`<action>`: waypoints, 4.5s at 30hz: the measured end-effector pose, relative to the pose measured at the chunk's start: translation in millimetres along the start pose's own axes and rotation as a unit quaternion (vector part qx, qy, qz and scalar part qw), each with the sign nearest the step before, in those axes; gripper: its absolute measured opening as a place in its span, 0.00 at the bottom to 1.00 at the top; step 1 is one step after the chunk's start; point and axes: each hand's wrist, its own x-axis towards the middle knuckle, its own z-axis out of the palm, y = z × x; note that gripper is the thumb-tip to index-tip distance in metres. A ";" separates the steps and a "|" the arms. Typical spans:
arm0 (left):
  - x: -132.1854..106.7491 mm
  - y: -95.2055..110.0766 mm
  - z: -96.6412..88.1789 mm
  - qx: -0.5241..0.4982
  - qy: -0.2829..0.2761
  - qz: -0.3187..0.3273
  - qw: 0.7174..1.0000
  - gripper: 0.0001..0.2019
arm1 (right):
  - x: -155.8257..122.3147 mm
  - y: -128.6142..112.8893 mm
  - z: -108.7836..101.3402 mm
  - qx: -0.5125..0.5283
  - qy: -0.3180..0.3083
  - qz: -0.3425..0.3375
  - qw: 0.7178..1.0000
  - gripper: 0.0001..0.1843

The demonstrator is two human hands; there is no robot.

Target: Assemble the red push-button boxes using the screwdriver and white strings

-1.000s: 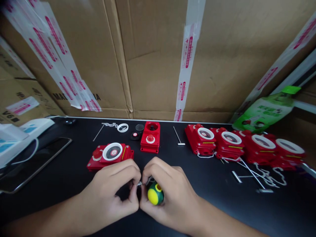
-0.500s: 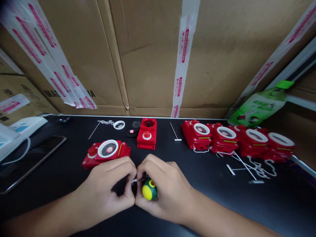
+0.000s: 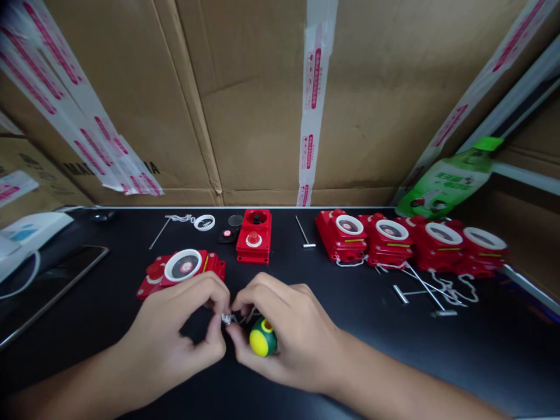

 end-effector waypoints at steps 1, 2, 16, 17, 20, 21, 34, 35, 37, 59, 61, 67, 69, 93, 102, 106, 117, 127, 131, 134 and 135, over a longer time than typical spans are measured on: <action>-0.1 -0.2 0.0 0.000 -0.001 0.000 1.000 0.12 | -0.1 -0.3 -0.5 0.001 0.002 -0.003 1.000 0.11; -0.2 -0.3 0.1 0.001 -0.003 0.000 1.000 0.12 | 0.0 -0.6 -1.0 0.001 0.003 -0.004 1.000 0.11; 2.9 5.4 -4.7 -0.047 -0.055 -0.062 0.995 0.09 | 1.4 0.0 -1.4 -0.011 -0.001 -0.016 1.000 0.10; 3.4 5.1 -4.6 -0.067 -0.060 -0.071 0.993 0.07 | 1.3 0.1 -2.2 -0.015 -0.001 -0.019 1.000 0.10; 5.2 3.9 -3.5 -0.119 -0.061 -0.100 0.986 0.04 | 2.3 0.2 -4.5 -0.026 0.004 -0.025 0.999 0.10; 6.0 3.5 -3.3 -0.130 -0.060 -0.115 0.983 0.03 | 2.9 0.2 -5.1 -0.029 0.007 -0.027 0.999 0.10; 10.9 -1.6 -10.3 -0.156 -0.069 -0.154 0.973 0.05 | 2.4 6.8 -3.3 -0.018 0.004 -0.011 1.000 0.11; 10.8 -1.6 -10.6 -0.155 -0.069 -0.153 0.974 0.06 | 2.3 7.2 -3.5 -0.017 0.005 -0.012 1.000 0.11; 10.9 -1.3 -11.0 -0.152 -0.071 -0.153 0.974 0.06 | 2.5 8.0 -4.1 -0.018 0.003 -0.011 1.000 0.11; 9.2 3.2 -6.3 -0.140 -0.089 -0.157 0.974 0.09 | -4.2 10.3 -6.1 -0.058 -0.074 -0.052 0.994 0.10; 9.4 3.8 -6.0 -0.137 -0.088 -0.158 0.974 0.10 | -5.0 12.3 -5.5 -0.057 -0.082 -0.059 0.993 0.10; 8.2 4.3 -5.1 -0.148 -0.094 -0.177 0.969 0.09 | -6.3 14.1 -5.7 -0.048 -0.090 -0.084 0.991 0.13; 7.7 3.2 -5.1 -0.138 -0.088 -0.175 0.971 0.09 | -6.3 12.6 -5.4 -0.061 -0.076 -0.092 0.991 0.12; 14.6 -1.0 -8.1 -0.174 -0.119 -0.194 0.958 0.06 | 0.2 12.4 -15.8 -0.102 -0.056 -0.122 0.986 0.06; 17.0 0.7 -9.4 -0.192 -0.120 -0.209 0.951 0.06 | 5.3 9.5 -20.8 -0.090 -0.043 -0.133 0.986 0.06; 11.4 4.1 -4.4 -0.174 -0.100 -0.207 0.957 0.07 | 3.7 5.3 -21.6 -0.078 -0.082 -0.140 0.984 0.13; 8.7 4.3 1.3 -0.183 -0.063 -0.169 0.967 0.08 | 1.8 1.8 -14.6 -0.096 -0.077 -0.141 0.982 0.17; 6.0 5.2 -1.7 -0.243 -0.074 -0.189 0.949 0.19 | 0.3 2.5 -12.6 -0.124 -0.054 -0.128 0.983 0.10; 4.1 4.6 -0.2 -0.208 -0.072 -0.166 0.961 0.17 | -0.8 0.5 -9.0 -0.097 -0.055 -0.112 0.987 0.06; 3.3 4.6 1.7 -0.176 -0.060 -0.148 0.971 0.17 | -2.0 -1.7 -7.4 -0.097 -0.053 -0.093 0.990 0.06; 3.2 4.8 2.4 -0.171 -0.056 -0.144 0.973 0.17 | -2.5 -2.5 -6.9 -0.098 -0.051 -0.089 0.990 0.06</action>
